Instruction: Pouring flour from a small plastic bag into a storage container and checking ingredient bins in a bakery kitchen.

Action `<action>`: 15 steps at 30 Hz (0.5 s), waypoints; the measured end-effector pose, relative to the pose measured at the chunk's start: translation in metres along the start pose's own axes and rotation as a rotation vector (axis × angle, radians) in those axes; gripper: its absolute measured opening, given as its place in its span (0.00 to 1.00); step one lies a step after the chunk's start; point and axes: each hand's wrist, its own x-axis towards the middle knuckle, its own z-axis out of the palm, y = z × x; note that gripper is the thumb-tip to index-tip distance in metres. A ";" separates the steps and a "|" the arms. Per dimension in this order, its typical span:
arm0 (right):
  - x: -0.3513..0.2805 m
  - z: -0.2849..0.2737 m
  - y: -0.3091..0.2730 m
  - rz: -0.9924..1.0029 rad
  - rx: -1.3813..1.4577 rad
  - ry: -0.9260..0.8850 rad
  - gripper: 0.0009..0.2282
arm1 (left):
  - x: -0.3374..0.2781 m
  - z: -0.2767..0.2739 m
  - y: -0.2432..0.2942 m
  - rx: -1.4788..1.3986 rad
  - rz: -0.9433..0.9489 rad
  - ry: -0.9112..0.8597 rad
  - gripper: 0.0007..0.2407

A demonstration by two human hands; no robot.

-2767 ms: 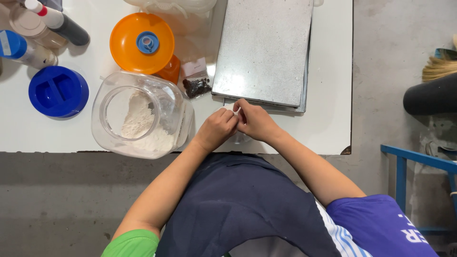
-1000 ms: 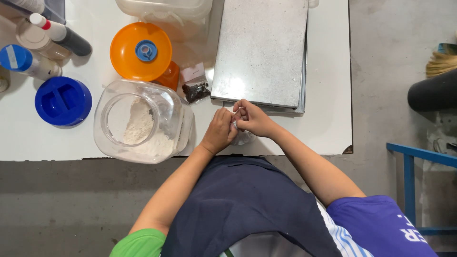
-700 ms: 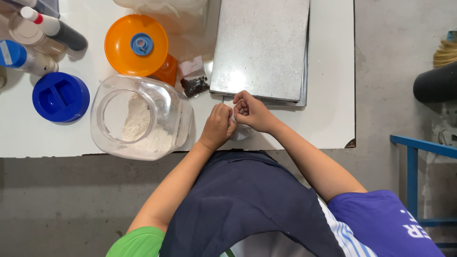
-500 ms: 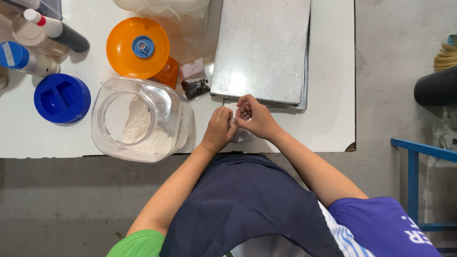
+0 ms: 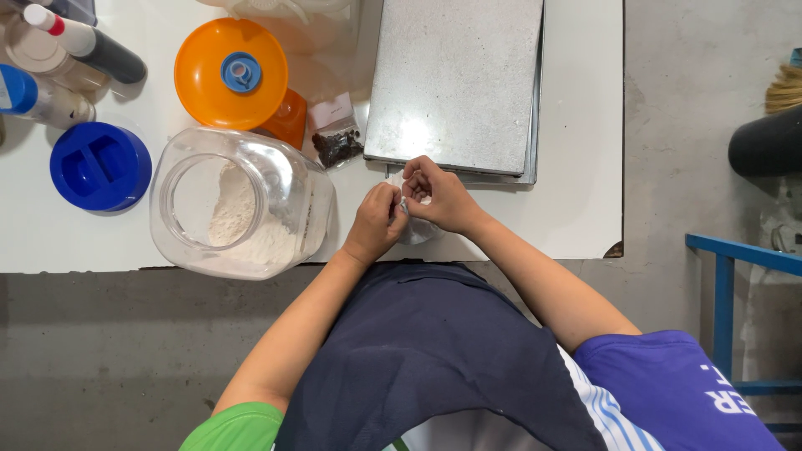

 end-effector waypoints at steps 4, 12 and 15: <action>0.003 -0.002 0.017 -0.007 0.036 -0.027 0.15 | 0.008 -0.011 0.003 0.005 0.020 -0.037 0.07; 0.014 -0.010 0.041 0.235 0.512 -0.096 0.18 | 0.011 -0.018 0.012 0.107 0.179 0.026 0.09; 0.015 -0.009 0.036 0.301 0.505 -0.063 0.18 | 0.013 -0.020 0.013 0.241 0.236 0.032 0.08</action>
